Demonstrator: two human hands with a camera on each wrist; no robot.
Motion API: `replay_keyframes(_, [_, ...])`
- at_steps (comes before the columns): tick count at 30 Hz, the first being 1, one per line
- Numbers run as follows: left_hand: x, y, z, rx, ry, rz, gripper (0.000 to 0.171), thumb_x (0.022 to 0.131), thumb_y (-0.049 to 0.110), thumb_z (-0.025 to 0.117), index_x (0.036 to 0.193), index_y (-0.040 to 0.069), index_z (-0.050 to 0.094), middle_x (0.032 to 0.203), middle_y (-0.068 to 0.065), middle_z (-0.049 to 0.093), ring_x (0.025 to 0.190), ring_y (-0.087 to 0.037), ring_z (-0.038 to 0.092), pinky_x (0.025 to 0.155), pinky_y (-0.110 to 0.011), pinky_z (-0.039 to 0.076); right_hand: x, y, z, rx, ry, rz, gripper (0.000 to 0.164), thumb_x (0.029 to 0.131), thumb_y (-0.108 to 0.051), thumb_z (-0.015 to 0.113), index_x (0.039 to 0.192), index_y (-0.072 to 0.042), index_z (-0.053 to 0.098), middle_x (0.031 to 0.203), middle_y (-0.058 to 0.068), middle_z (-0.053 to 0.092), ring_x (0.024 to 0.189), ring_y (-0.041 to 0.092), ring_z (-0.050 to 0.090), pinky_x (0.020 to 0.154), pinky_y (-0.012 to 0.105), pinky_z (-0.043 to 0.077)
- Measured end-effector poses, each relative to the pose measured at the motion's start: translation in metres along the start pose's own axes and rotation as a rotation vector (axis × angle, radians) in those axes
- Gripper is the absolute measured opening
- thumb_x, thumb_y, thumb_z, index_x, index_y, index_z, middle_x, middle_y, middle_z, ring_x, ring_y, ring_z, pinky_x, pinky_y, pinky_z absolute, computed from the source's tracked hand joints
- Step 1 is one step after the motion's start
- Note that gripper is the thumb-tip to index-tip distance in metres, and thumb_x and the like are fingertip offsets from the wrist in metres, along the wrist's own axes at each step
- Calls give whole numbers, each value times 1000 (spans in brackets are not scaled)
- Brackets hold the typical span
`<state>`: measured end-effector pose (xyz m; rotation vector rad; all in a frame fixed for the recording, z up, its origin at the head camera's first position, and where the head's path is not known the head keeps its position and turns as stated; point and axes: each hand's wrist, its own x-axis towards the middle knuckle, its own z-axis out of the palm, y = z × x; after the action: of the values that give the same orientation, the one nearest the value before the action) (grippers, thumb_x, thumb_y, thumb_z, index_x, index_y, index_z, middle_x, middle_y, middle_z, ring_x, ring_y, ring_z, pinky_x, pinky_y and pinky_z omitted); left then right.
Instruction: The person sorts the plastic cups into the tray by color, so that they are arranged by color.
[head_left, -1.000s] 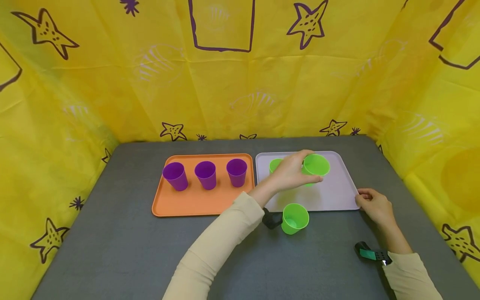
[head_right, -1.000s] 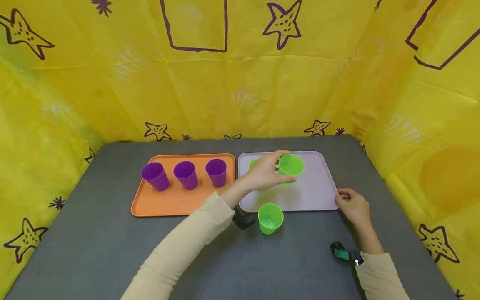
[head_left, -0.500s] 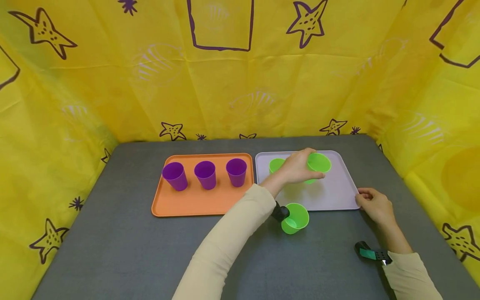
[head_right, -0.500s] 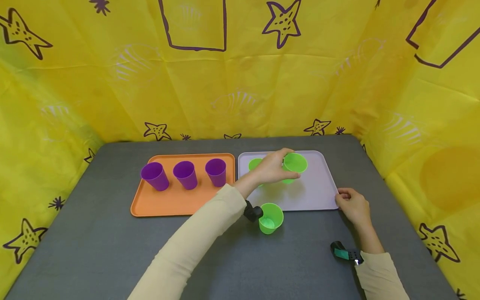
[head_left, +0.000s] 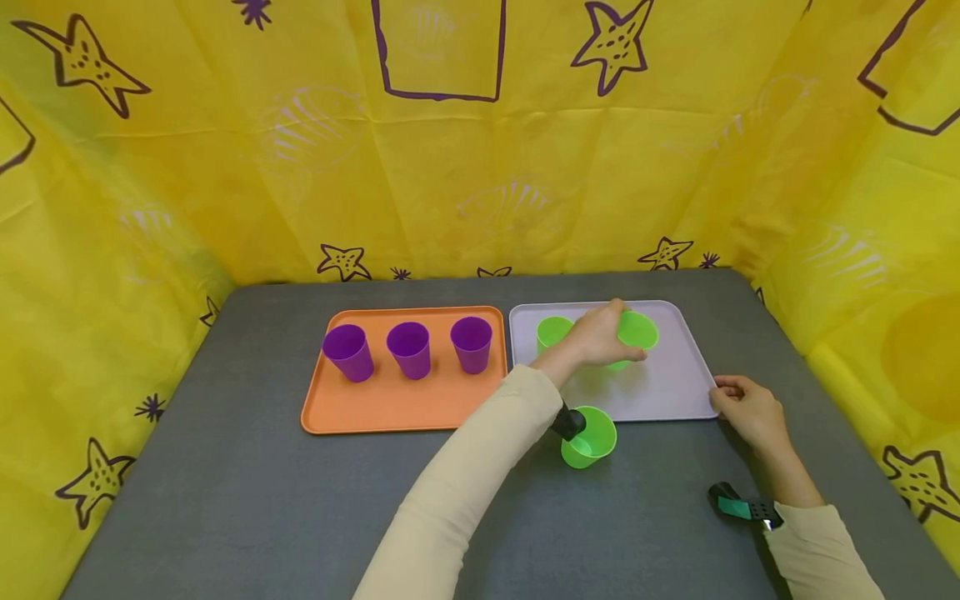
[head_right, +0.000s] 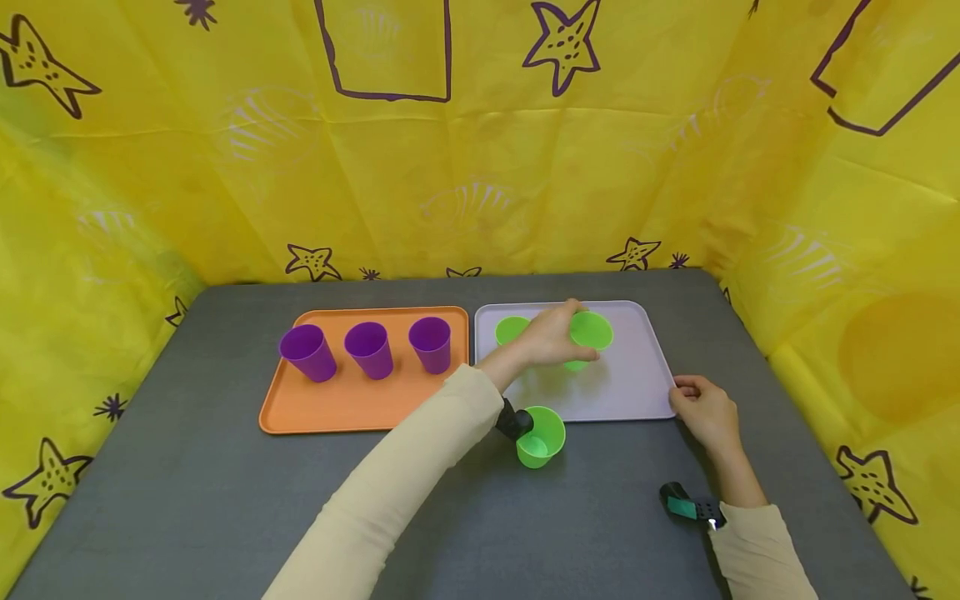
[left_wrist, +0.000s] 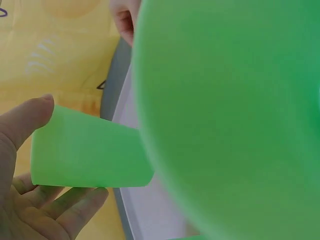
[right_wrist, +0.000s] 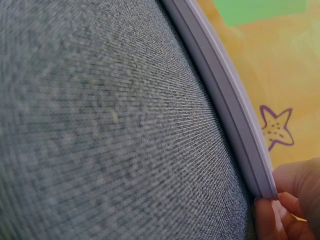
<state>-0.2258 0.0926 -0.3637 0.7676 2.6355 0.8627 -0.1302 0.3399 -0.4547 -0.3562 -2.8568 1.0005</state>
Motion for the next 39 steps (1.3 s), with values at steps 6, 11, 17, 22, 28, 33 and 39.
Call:
replay_keyframes(6, [5,4,-2,21,-9,-42,76,77,40,71,137,10,36,132,-2,51,120,-16,49,97,-23,42,0,0,0,8,-1,-1,36,86,-23,52,108,5,60,84,11,64,54,-2,53,48,17,47])
replay_keyframes(11, [8,6,-2,35,-17,-77,75,77,40,71,137,11,36,130,-2,52,118,-16,50,95,-23,43,0,-1,0,8,1,0,35,86,-22,53,108,4,60,82,8,64,53,-3,52,48,17,47])
replay_keyframes(17, [11,4,-2,49,-23,-87,72,78,36,71,137,11,38,132,-1,51,120,-17,48,97,-22,42,0,0,1,10,1,2,36,86,-23,53,108,4,60,83,9,63,53,-4,51,48,16,46])
replay_keyframes(22, [12,2,0,68,-39,-70,65,79,34,71,133,10,43,131,-1,51,120,-16,48,97,-22,41,0,0,0,18,-8,10,36,86,-23,53,108,4,60,83,8,63,54,-2,52,49,16,47])
replay_keyframes(28, [12,3,1,86,-35,-65,64,78,34,71,132,11,44,129,0,52,119,-15,48,96,-21,41,0,-1,0,21,-12,13,36,86,-23,53,109,4,59,84,10,63,55,0,53,49,17,48])
replay_keyframes(33, [14,2,1,105,-37,-64,69,79,34,70,136,10,40,134,-1,48,123,-16,45,99,-22,40,1,0,0,11,-7,10,36,86,-23,53,109,4,60,85,11,63,55,0,53,49,17,47])
replay_keyframes(39, [17,0,3,158,-61,-25,68,80,33,69,136,7,41,137,-2,46,127,-16,41,103,-22,37,1,1,0,4,-4,7,37,86,-24,52,109,4,60,86,12,63,55,0,53,49,17,47])
